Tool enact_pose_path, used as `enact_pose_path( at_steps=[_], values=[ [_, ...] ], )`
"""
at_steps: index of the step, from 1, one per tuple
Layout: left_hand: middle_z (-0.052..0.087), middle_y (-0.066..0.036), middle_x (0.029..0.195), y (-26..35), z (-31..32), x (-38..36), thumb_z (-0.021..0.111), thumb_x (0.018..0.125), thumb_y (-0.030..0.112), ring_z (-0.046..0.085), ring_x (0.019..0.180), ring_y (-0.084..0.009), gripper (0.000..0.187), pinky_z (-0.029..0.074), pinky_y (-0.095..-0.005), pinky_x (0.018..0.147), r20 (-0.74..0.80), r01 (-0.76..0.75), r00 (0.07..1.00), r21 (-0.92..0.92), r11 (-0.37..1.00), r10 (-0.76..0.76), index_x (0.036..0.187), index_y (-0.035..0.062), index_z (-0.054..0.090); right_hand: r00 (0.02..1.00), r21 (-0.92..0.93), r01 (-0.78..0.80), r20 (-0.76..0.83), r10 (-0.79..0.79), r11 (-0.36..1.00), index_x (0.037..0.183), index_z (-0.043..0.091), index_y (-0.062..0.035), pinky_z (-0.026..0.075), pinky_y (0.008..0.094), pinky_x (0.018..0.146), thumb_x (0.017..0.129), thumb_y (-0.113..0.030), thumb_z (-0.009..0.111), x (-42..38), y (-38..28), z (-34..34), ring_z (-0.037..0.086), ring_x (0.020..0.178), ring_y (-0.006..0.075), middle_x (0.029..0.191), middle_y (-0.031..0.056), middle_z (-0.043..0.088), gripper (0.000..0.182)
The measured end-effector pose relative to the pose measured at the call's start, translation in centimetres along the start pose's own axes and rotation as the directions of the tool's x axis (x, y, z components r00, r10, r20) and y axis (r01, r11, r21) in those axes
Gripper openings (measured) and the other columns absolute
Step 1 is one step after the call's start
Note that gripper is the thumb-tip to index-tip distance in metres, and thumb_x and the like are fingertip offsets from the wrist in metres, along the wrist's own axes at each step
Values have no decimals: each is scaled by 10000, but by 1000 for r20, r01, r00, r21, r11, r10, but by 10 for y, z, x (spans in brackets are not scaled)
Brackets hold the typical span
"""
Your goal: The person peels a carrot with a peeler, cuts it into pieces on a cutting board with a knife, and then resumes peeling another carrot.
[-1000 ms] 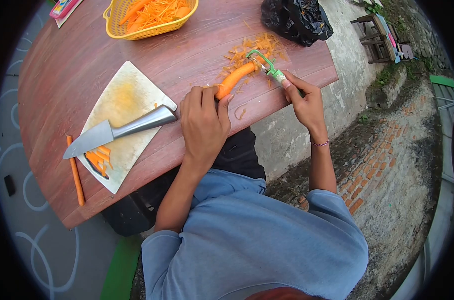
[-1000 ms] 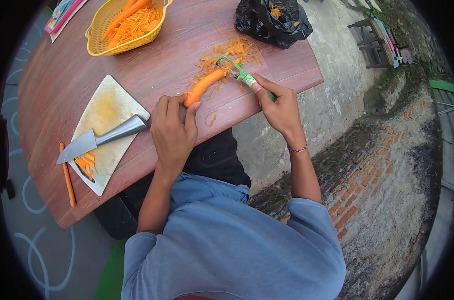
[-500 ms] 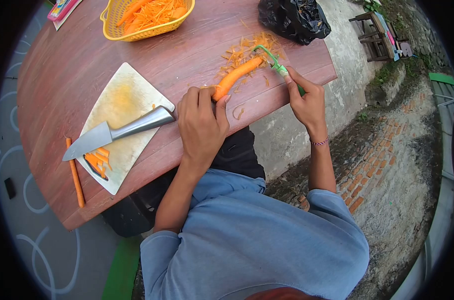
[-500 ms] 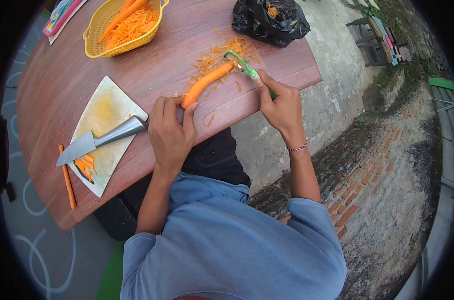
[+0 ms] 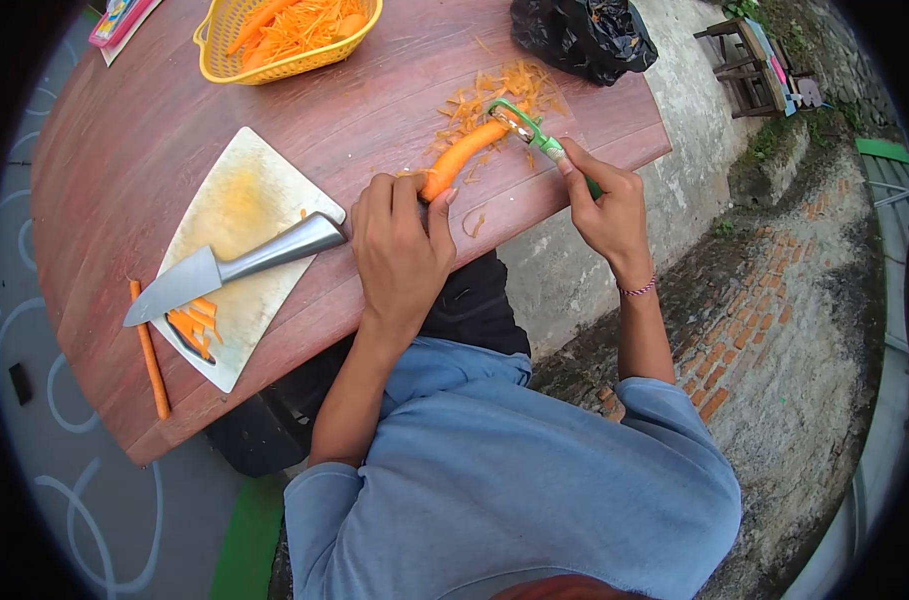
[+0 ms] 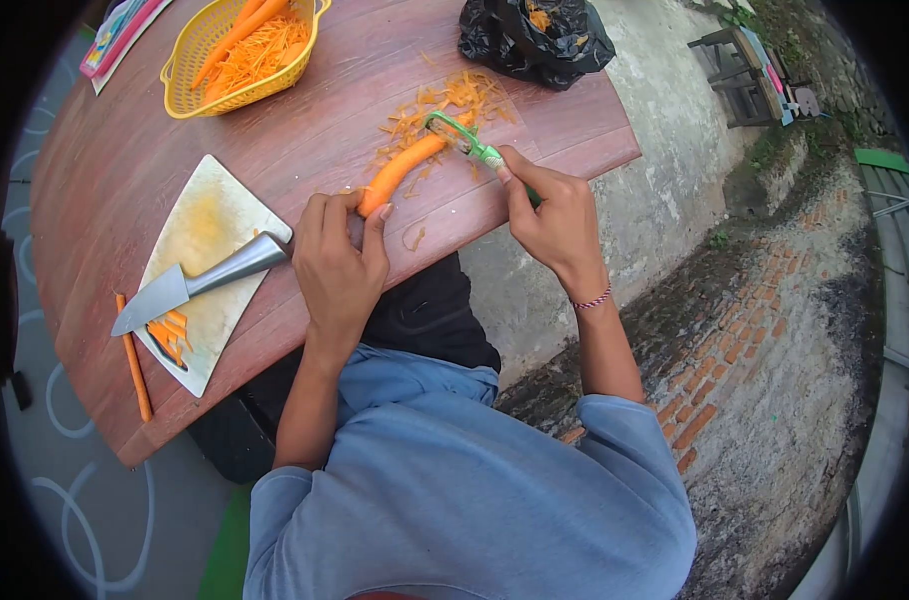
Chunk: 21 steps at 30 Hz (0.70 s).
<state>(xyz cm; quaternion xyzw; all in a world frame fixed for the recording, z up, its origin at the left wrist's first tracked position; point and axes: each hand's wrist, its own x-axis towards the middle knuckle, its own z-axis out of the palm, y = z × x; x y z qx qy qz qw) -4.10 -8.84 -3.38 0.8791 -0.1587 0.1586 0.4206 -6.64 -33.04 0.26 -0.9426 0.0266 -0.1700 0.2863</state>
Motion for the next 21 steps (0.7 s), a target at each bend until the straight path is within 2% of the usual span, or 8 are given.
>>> enact_pose_path(
  at_steps=[2,4,7,10,13,16,19,21],
  values=[
    [577,-151,936,0,0,0,764,888,147,594,877,-361,231,453,-471,785,-5,-8,1000,1,1000,8,1027,15,635,1000,-42,-10,-19,9,999,1173,776,-40,579,377,691,953,-143,697,0,2,-2,766,838,354,998,240,749,255],
    [577,-150,936,0,0,2,764,887,148,594,877,-361,232,453,-470,785,-12,-22,1000,1,1000,22,1027,15,636,986,-140,-153,38,160,978,1222,746,1,570,311,761,979,-102,678,6,-5,-9,784,905,198,997,238,772,272],
    [597,-140,896,0,0,2,784,901,161,606,799,-348,229,476,-447,723,-48,-44,998,30,999,46,997,-4,658,997,-5,81,16,-81,997,1221,749,-4,568,310,745,977,-98,681,-5,-1,1,782,871,195,990,235,773,271],
    [592,-138,888,1,0,2,786,898,160,600,784,-342,229,472,-444,713,-50,-47,998,23,999,48,996,-3,659,999,-70,-31,-24,29,997,1180,776,-56,580,379,680,948,-129,696,2,8,-1,763,816,358,950,244,746,256],
    [591,-138,885,2,0,2,788,896,157,595,769,-336,230,469,-440,702,-29,-33,999,28,999,34,996,-5,659,1000,-20,-13,-11,13,1000,1194,771,-65,574,386,669,945,-125,698,1,2,-5,754,798,369,917,243,739,267],
    [574,-145,928,2,0,2,765,893,160,593,875,-355,233,449,-468,777,12,11,1000,-14,1000,-11,1020,18,631,999,-39,12,39,-10,999,1222,749,-6,572,310,755,968,-92,697,-5,2,-1,786,876,224,1016,225,774,273],
    [587,-139,882,2,0,3,775,899,133,587,759,-337,211,467,-440,699,-39,-40,998,24,999,41,996,-9,653,968,-174,-237,38,247,956,1223,746,-3,572,309,753,964,-83,698,7,-1,-10,786,871,239,1025,233,768,275],
    [590,-144,899,3,-2,3,758,911,129,591,780,-345,195,466,-447,712,-28,-38,999,36,999,39,1003,-7,652,994,-111,-108,12,109,988,1225,743,2,573,310,758,963,-80,699,-3,0,-3,787,883,247,1034,237,766,278]
  ],
)
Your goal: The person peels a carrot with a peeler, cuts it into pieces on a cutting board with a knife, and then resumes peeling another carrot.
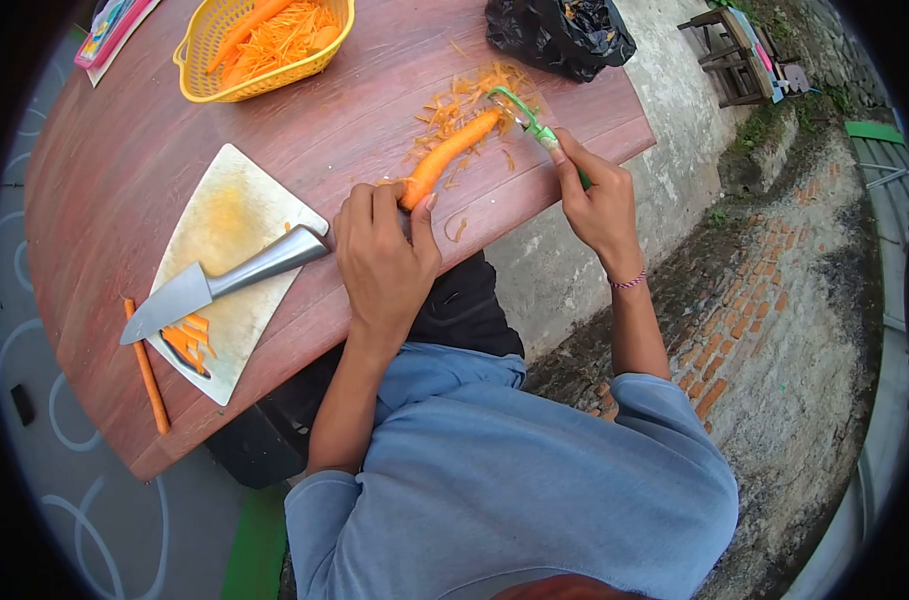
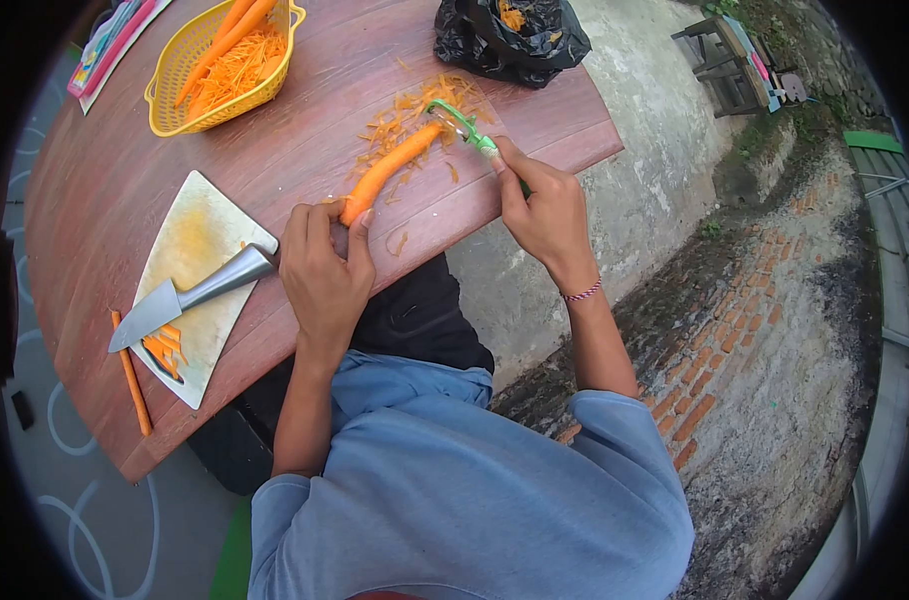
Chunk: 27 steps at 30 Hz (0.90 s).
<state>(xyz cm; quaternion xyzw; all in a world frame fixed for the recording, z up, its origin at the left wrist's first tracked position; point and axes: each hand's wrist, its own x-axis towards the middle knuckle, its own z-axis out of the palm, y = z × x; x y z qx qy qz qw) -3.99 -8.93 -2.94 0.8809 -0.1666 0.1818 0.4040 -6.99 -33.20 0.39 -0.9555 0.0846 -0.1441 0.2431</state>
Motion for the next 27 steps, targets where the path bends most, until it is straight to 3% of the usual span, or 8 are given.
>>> enact_pose_path(
  at_steps=[1,5,8,10,13,17,19,27],
  values=[
    [590,-144,899,0,0,0,758,911,129,591,780,-345,195,466,-447,712,-1,-2,1000,1,1000,2,1003,-7,652,990,57,133,-51,-131,989,1227,739,8,573,311,763,962,-77,699,-4,-1,3,787,894,255,1043,240,763,281],
    [551,-153,921,1,2,-1,735,900,130,581,861,-358,198,442,-467,774,38,36,999,4,999,-36,1018,17,622,994,-31,99,-35,-100,995,1229,732,21,576,323,784,969,-83,697,-7,-9,1,785,932,294,1065,244,759,283],
    [550,-152,924,0,2,0,727,902,128,579,860,-356,195,442,-470,774,32,27,999,19,999,-28,1022,18,621,980,-126,-186,42,192,975,1233,726,27,578,329,805,978,-91,691,2,-18,-8,778,960,330,1085,251,753,283],
    [550,-152,926,1,1,0,724,904,129,579,860,-356,195,443,-471,773,38,27,999,25,999,-28,1026,18,621,995,81,84,-67,-78,993,1239,721,23,572,333,764,988,-99,686,-11,-12,4,778,909,333,1059,263,745,281],
    [583,-171,943,3,-1,1,711,955,163,612,862,-392,191,482,-481,763,43,46,998,51,998,-48,1033,-1,649,983,52,130,-135,-122,990,1240,724,-42,530,434,634,970,-104,676,-12,-6,19,710,751,388,872,228,717,282],
    [599,-171,966,0,3,0,710,962,188,619,879,-395,216,486,-483,772,15,41,999,26,999,-41,1050,3,641,996,-38,-27,-85,23,999,1252,717,-33,525,425,619,973,-95,671,-6,-12,5,705,723,375,862,223,715,289],
    [603,-172,974,0,2,0,713,962,194,620,886,-396,225,487,-484,777,-7,50,999,-9,999,-50,1056,4,637,982,83,167,-98,-159,982,1266,711,-38,515,421,599,977,-95,666,-17,-25,10,690,694,361,825,197,701,299],
    [605,-149,962,-4,3,0,799,864,140,618,863,-371,298,484,-475,773,-32,-5,999,7,1000,6,1044,-3,609,975,125,218,15,-221,968,1277,703,-39,508,430,583,954,-75,679,-31,-47,22,670,663,346,769,166,667,325]
  ],
)
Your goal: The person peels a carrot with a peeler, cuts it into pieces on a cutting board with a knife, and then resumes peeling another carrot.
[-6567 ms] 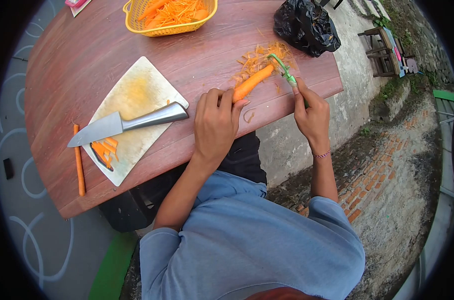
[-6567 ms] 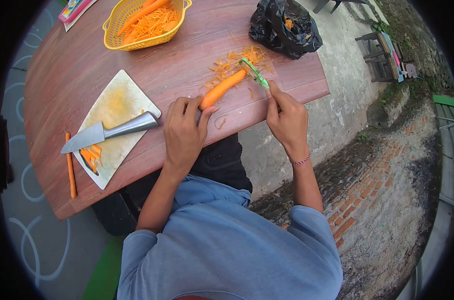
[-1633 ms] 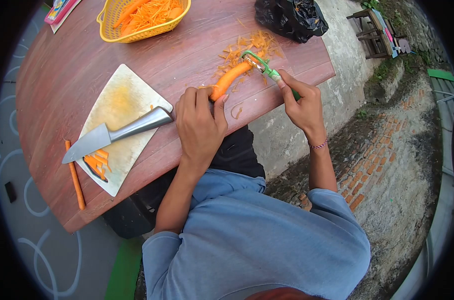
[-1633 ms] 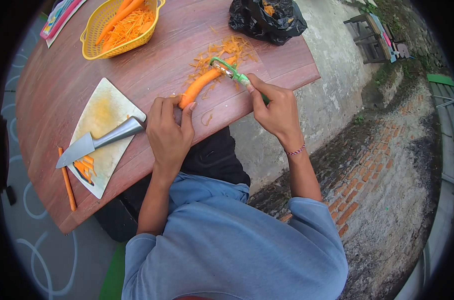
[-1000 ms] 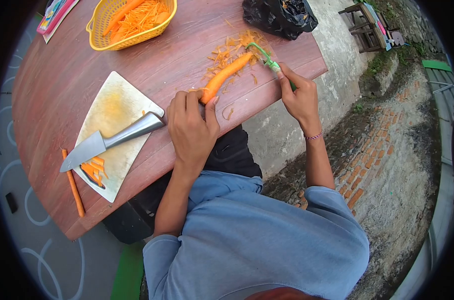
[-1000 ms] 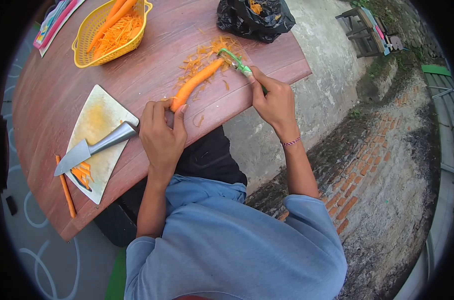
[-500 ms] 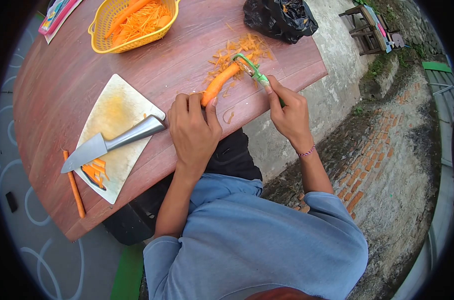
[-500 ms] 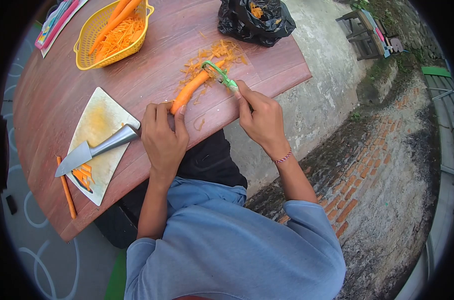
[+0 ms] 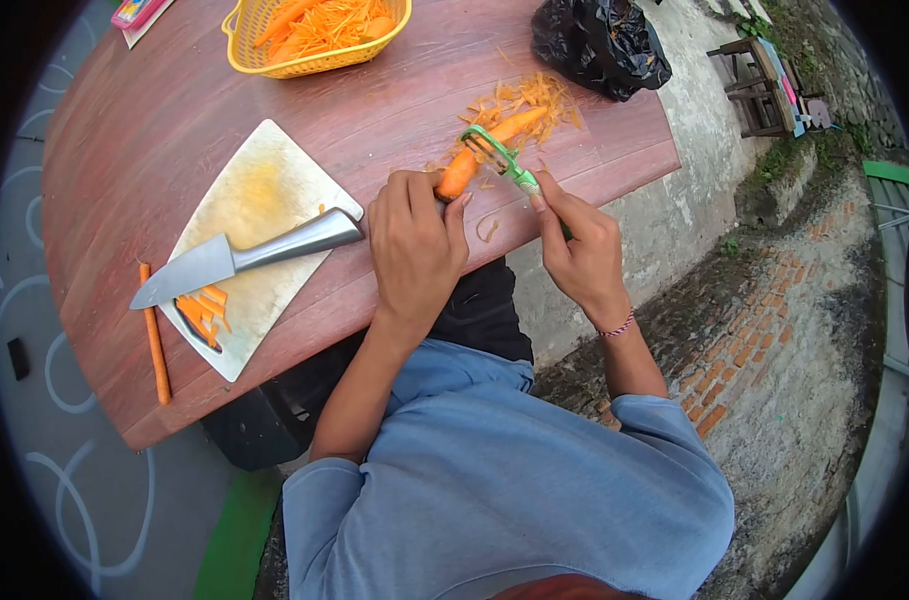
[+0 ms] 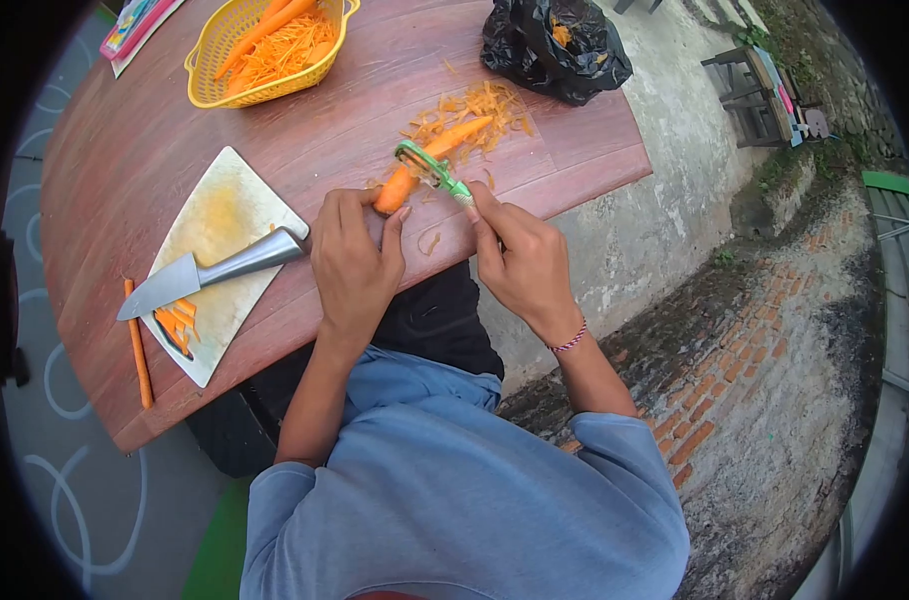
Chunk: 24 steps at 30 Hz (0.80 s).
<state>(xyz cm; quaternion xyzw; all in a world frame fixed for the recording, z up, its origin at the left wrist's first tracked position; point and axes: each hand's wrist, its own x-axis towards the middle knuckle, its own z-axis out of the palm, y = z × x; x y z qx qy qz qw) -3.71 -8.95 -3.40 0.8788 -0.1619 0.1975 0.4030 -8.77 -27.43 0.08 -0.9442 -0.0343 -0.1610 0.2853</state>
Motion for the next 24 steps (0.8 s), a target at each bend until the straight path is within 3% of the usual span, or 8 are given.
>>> enact_pose_path(
  at_steps=[5,8,10,14,16,20,22,24],
  values=[
    [595,-130,929,0,-2,-2,823,817,81,593,781,-319,301,479,-446,734,23,45,999,-40,998,-45,1011,7,605,997,-34,71,36,-70,997,1272,713,-57,509,418,569,931,-61,691,-1,8,1,669,653,330,785,150,671,342],
    [589,-126,914,-1,-2,-2,823,813,65,583,758,-308,292,474,-434,713,8,41,999,-41,998,-41,1001,10,606,994,-107,2,-104,-14,994,1270,721,-77,505,413,558,914,-57,706,7,20,-4,667,641,317,785,131,671,357],
    [587,-126,909,-2,0,-3,822,813,63,583,756,-309,287,471,-432,706,13,52,999,-56,997,-51,998,12,608,994,-32,112,-11,-113,993,1254,723,-66,497,411,545,929,-59,696,1,3,-2,665,631,319,761,137,666,326],
    [584,-125,904,-2,0,-2,822,810,56,579,737,-304,284,470,-429,695,-9,33,999,-73,997,-34,994,10,611,997,-114,-2,82,12,993,1229,729,16,550,360,656,953,-11,685,3,6,-4,730,723,296,881,207,732,281],
    [586,-125,906,-1,-2,-2,822,809,52,580,733,-302,284,471,-429,691,-17,17,1000,-44,999,-18,993,8,610,994,-120,-57,-94,46,991,1198,743,13,537,358,632,941,3,686,17,14,-10,699,667,308,800,199,696,263],
    [590,-117,899,-1,0,-2,835,796,58,586,735,-305,281,473,-430,677,-2,40,999,-84,996,-41,974,17,622,987,-68,32,160,-21,997,1221,733,22,537,346,626,957,-29,690,-2,-14,-10,724,684,278,827,229,708,272],
    [591,-114,896,-1,0,-3,841,791,62,587,736,-307,278,474,-431,675,-3,54,998,-108,993,-55,966,23,628,985,-94,-6,170,22,996,1222,733,20,550,345,650,956,-31,693,0,-6,-6,745,724,279,874,235,731,274],
    [595,-109,898,0,-3,-2,846,786,66,588,736,-310,268,475,-432,676,-12,25,1000,-69,997,-26,957,31,642,993,-88,-98,-80,91,991,1210,740,6,550,360,653,930,2,694,13,12,-6,724,697,311,817,207,714,284]
  ],
)
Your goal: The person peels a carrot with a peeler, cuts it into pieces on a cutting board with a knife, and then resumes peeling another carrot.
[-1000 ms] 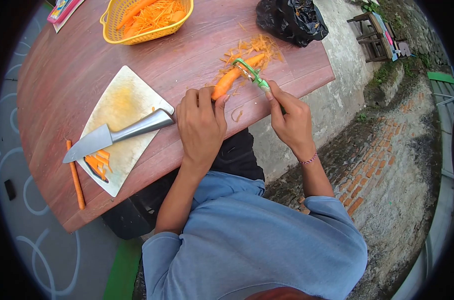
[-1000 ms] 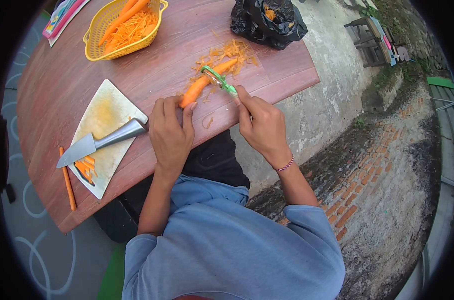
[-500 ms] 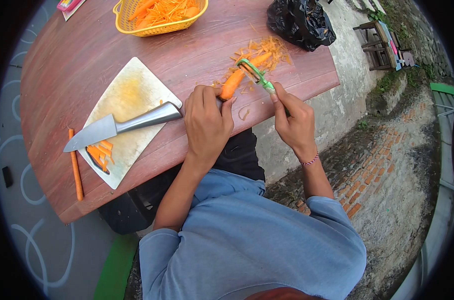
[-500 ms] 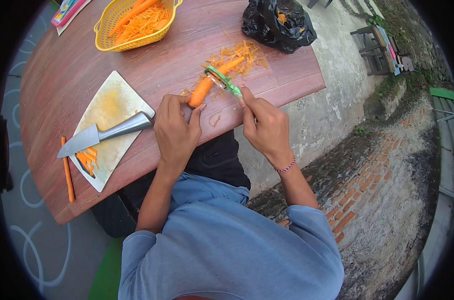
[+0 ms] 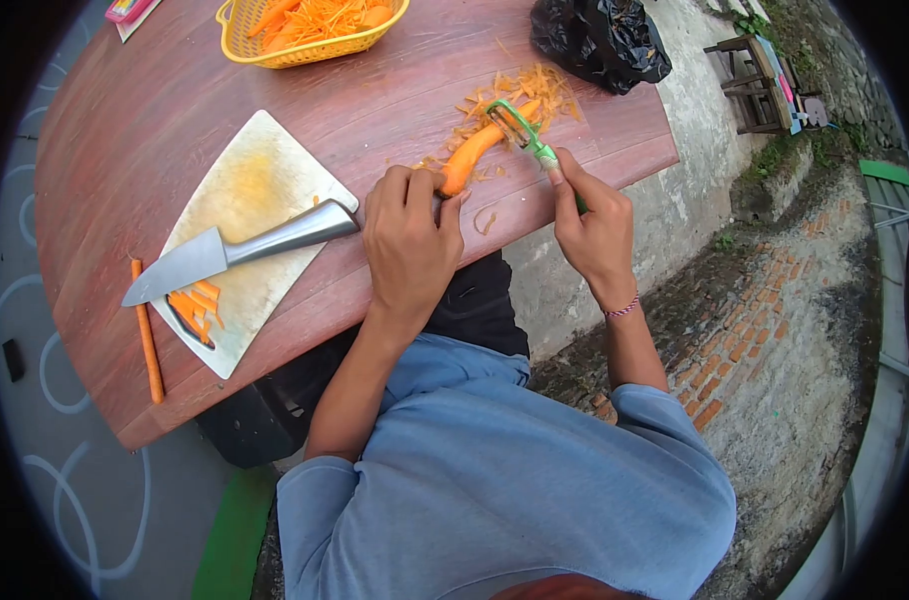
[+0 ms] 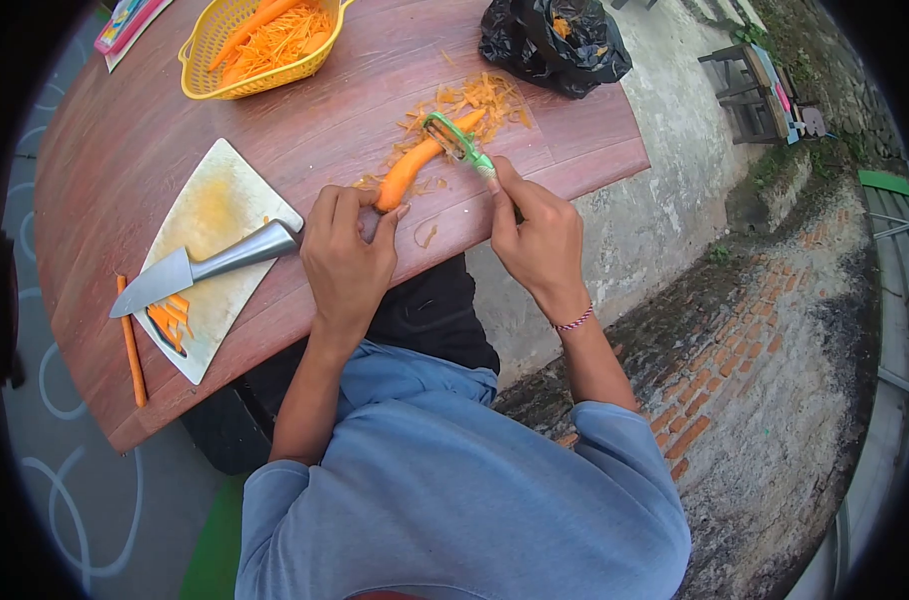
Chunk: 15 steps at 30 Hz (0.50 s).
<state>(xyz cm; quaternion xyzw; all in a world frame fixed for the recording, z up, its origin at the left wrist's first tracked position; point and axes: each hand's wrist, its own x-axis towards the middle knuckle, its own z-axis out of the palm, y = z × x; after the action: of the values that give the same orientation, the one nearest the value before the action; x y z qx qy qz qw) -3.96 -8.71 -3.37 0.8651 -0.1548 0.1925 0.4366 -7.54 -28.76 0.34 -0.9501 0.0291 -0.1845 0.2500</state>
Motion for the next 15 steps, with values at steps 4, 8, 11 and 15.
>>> enact_pose_path(
  at_steps=[4,8,11,15],
  values=[
    [603,-112,905,-1,0,1,845,786,64,593,756,-323,264,475,-436,682,-3,-15,1000,-4,1000,15,964,35,651,983,94,85,155,-99,992,1217,732,30,566,367,684,973,-44,678,-10,-19,-7,768,795,305,943,246,747,260],
    [614,-120,910,1,-1,2,846,808,105,609,831,-346,260,477,-447,740,-10,-19,1000,21,1000,19,964,25,654,982,43,90,165,-96,995,1231,725,30,564,374,680,974,-38,677,-12,-2,3,762,779,301,935,239,747,270],
    [622,-126,917,2,-2,1,835,835,139,613,866,-357,254,476,-454,772,5,-2,1000,57,998,1,966,16,656,998,40,61,-25,-60,997,1244,720,5,533,362,616,915,13,703,2,9,0,705,677,330,830,210,706,331],
    [630,-132,924,0,-1,0,812,871,163,615,876,-359,238,475,-456,780,24,0,1000,51,999,-1,978,12,663,968,16,174,180,-174,985,1233,726,9,515,351,587,952,-21,691,-19,-9,0,684,638,298,838,206,715,285]
  ],
)
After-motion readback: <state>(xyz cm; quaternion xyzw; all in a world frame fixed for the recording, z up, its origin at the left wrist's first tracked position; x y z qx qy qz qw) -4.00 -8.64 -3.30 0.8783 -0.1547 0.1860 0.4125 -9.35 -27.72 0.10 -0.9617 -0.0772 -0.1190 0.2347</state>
